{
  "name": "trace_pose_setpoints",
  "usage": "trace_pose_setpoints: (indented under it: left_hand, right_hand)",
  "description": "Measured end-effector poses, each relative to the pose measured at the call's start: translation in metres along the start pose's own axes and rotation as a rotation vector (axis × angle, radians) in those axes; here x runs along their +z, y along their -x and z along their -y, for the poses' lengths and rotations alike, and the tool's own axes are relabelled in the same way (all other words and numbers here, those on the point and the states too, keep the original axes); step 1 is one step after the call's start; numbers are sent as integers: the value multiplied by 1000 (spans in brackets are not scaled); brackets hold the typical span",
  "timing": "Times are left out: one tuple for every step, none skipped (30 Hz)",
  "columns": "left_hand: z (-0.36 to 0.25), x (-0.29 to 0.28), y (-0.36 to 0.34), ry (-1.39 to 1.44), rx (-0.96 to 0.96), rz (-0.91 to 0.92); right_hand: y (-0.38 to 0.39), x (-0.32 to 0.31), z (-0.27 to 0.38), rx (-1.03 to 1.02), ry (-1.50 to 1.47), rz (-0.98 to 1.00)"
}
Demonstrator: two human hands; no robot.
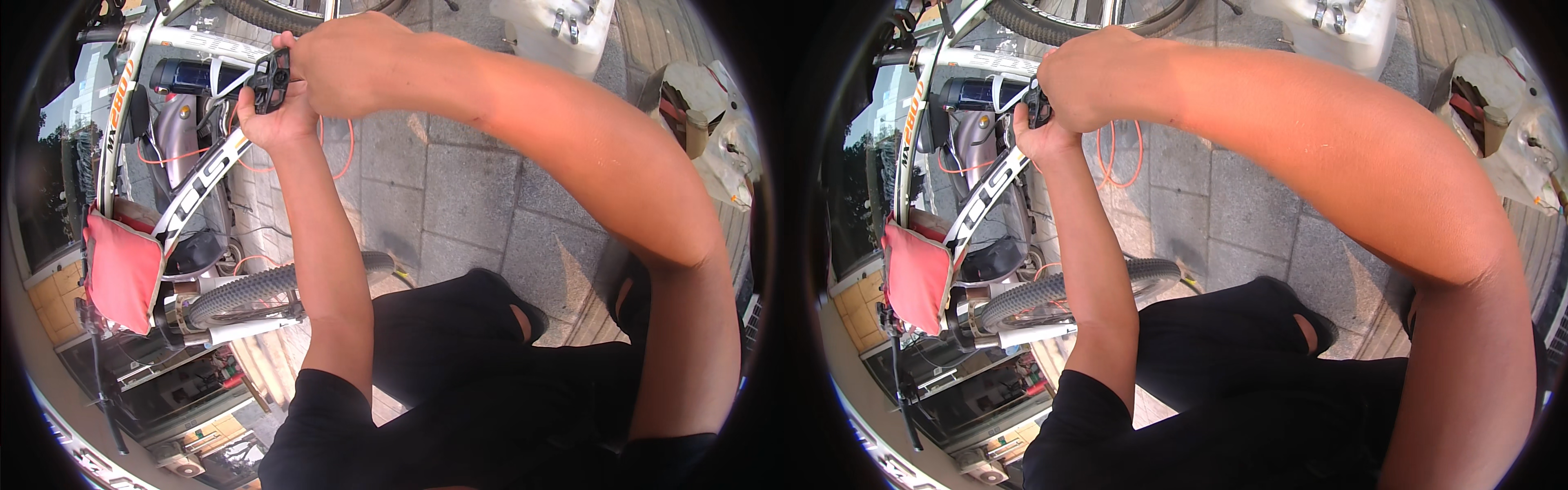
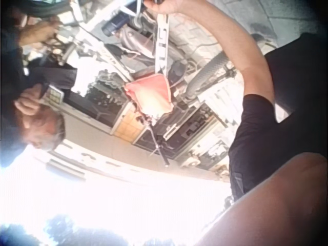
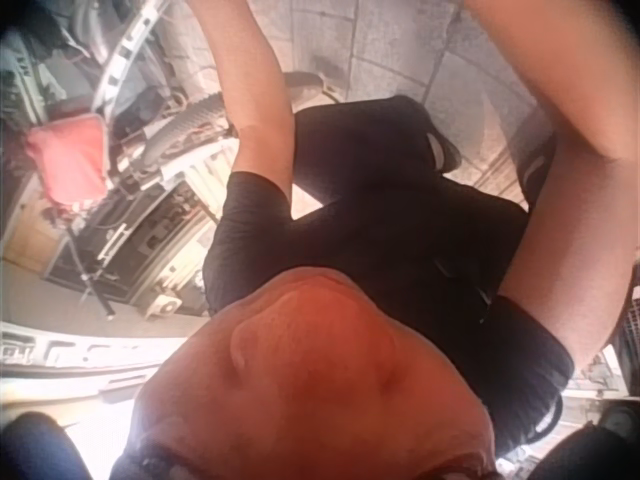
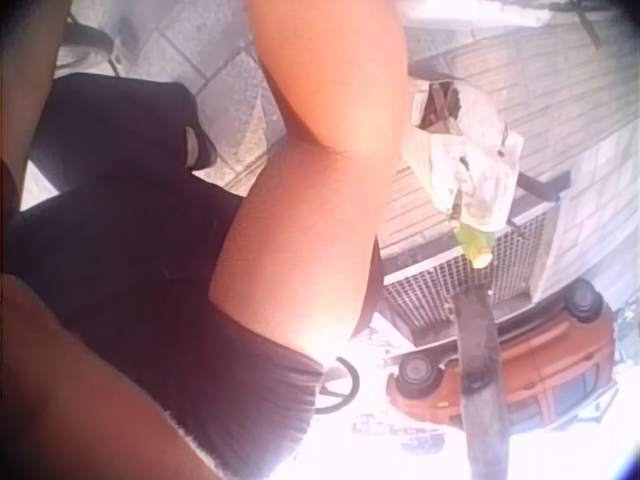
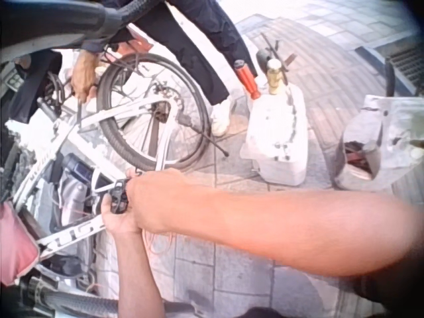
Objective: The person walks out of a shop onto a sidewalk and squats beside a bicycle. They use a T-handle wrench to loosen and remove a bolt from the pedal, then use a small screwdriver to adjust the pedal mechanism before reattaching the bolt and tightening it.
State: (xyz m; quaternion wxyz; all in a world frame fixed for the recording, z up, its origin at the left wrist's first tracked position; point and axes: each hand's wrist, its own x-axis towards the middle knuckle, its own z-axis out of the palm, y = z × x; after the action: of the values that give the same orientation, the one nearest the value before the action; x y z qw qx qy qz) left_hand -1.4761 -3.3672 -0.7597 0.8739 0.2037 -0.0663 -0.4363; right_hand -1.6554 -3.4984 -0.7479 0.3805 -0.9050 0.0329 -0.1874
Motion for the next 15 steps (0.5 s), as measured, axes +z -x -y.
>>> trace_pose_setpoints:
  left_hand:
    - [-4,-4,0,-23,-9,37]
    - [-4,-5,-1,-20,8,18]
    - [-5,-5,-2,-16,25,-1]
    - [-6,-6,-3,2,29,-12]
    - [-1,-2,-2,22,31,-24]
    - [2,2,-1,57,18,-27]
    - [6,5,0,93,5,-31]
    - [4,4,0,77,9,-15]
    - [3,2,-1,61,12,0]
    - [1,1,-2,45,16,16]
    - [1,0,-2,40,17,19]
    - [1,0,-3,34,18,23]
    - [1,-1,-3,28,20,27]
    - [0,-1,-4,31,32,18]
    - [0,-2,-6,33,44,10]
  right_hand:
    - [-2,-1,2,3,1,13]
    - [-5,-2,4,8,3,26]
    - [-6,-3,4,13,4,41]
    - [-6,-1,3,1,5,9]
    - [-5,2,2,-9,6,-21]
    - [-4,4,1,-20,8,-52]
    - [-3,6,-2,6,0,-39]
    - [0,5,0,23,-11,-23]
    - [2,5,2,40,-22,-8]
    - [1,6,4,44,-19,-1]
    - [2,6,4,54,-15,5]
    - [2,6,4,64,-12,11]
    - [3,6,4,53,-1,5]
    - [3,5,4,45,8,-1]
    - [4,4,4,36,18,-8]
